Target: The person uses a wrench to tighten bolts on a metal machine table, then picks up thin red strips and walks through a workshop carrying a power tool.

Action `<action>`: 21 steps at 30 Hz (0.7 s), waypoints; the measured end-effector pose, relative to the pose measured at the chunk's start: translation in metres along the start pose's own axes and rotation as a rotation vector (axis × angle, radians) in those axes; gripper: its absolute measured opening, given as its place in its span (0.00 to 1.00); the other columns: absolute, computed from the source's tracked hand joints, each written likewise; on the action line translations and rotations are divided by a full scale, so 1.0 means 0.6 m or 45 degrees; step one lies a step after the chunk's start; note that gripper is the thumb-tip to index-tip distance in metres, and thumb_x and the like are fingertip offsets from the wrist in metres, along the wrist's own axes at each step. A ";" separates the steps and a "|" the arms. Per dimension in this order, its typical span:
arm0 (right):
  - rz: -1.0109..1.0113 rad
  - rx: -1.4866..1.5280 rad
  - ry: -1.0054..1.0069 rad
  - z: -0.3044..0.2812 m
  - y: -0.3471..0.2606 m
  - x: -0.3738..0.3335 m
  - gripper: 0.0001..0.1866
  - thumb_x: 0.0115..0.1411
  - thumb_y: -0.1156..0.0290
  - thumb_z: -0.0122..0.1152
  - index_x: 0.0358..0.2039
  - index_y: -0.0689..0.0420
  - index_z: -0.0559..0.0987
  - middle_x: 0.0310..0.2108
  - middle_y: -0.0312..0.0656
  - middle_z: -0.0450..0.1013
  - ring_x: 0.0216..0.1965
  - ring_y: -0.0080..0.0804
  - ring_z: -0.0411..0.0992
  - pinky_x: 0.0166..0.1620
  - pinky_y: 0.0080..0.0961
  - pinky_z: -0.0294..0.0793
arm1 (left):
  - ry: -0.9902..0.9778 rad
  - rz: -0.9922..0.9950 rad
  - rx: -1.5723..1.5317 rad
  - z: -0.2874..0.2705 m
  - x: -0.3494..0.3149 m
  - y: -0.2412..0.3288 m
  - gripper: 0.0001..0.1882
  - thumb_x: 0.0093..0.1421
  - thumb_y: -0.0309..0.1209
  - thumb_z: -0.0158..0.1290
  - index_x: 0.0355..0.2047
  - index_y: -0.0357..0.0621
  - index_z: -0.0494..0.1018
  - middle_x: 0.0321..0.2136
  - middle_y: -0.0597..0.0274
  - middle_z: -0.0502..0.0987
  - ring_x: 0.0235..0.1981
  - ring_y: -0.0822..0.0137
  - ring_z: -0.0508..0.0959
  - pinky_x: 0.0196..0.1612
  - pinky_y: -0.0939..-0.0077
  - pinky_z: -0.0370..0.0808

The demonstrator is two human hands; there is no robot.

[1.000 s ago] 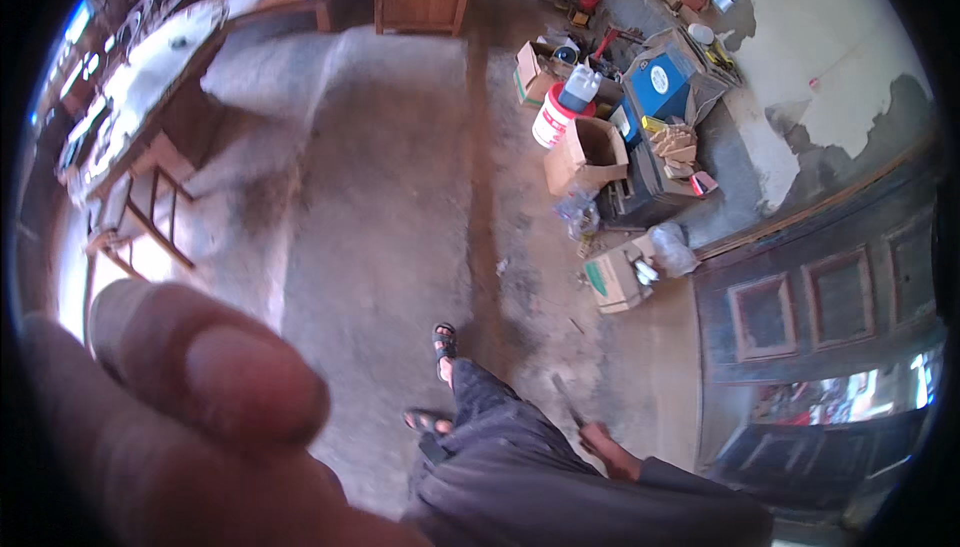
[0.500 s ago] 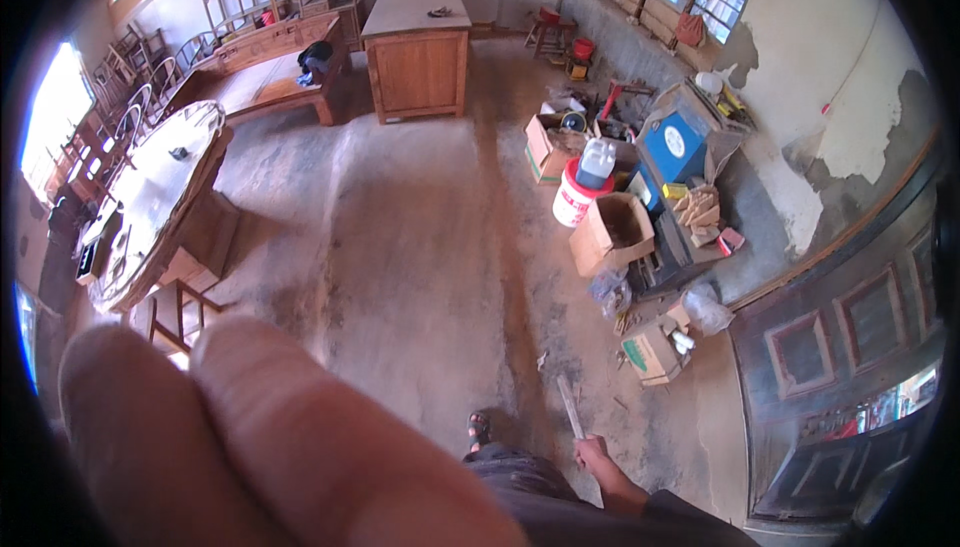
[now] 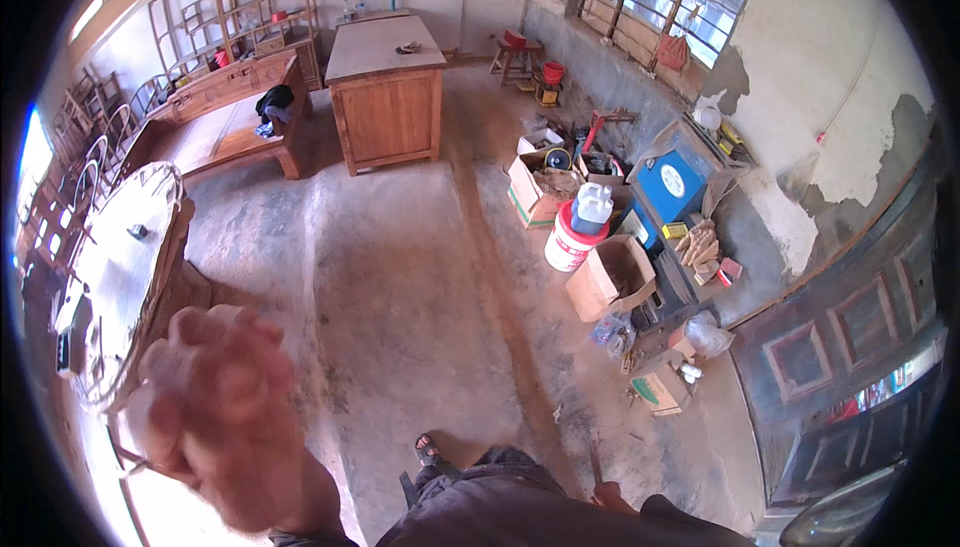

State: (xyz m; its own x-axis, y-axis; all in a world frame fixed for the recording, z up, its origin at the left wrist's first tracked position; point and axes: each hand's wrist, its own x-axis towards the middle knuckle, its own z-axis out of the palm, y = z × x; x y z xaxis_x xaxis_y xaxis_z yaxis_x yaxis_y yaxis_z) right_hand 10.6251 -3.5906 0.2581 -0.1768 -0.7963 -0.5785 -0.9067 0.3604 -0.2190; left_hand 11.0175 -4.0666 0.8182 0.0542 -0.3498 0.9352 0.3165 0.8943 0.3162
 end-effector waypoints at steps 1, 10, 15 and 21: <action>-0.211 -0.350 0.032 -0.005 -0.020 -0.005 0.16 0.57 0.60 0.60 0.16 0.54 0.80 0.19 0.44 0.77 0.24 0.41 0.79 0.24 0.48 0.73 | 0.098 -0.143 -0.043 -0.010 -0.004 -0.046 0.11 0.71 0.30 0.49 0.49 0.42 0.77 0.35 0.50 0.81 0.29 0.59 0.79 0.40 0.63 0.79; 0.922 1.150 -0.218 -0.139 -0.188 0.271 0.16 0.58 0.57 0.60 0.21 0.54 0.83 0.21 0.44 0.78 0.26 0.42 0.80 0.28 0.48 0.77 | -0.645 -0.677 0.492 0.016 -0.191 -0.516 0.04 0.57 0.18 0.56 0.32 0.37 0.78 0.30 0.52 0.81 0.30 0.54 0.80 0.34 0.66 0.76; 0.892 1.106 -0.208 -0.223 -0.170 0.505 0.17 0.59 0.56 0.60 0.23 0.54 0.84 0.21 0.44 0.79 0.27 0.42 0.81 0.30 0.47 0.79 | -0.864 -1.157 0.743 -0.090 -0.447 -0.747 0.03 0.57 0.23 0.55 0.29 0.42 0.78 0.28 0.50 0.78 0.32 0.45 0.79 0.35 0.57 0.76; 0.008 -0.135 0.089 -0.429 -0.106 0.834 0.14 0.62 0.63 0.58 0.23 0.55 0.84 0.19 0.43 0.78 0.22 0.38 0.79 0.24 0.42 0.76 | -1.978 -1.915 1.387 -0.387 -0.640 -0.807 0.09 0.58 0.35 0.57 0.33 0.48 0.84 0.37 0.57 0.85 0.41 0.57 0.84 0.40 0.61 0.81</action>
State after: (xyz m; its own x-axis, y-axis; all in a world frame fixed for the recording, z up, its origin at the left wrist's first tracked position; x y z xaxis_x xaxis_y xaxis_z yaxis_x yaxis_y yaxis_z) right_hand 10.4960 -4.1369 0.1849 -0.2054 -0.8274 -0.5228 -0.9404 0.3148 -0.1288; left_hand 11.0635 -4.4298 0.2688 -0.2483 -0.6984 -0.6713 -0.9572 0.2835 0.0591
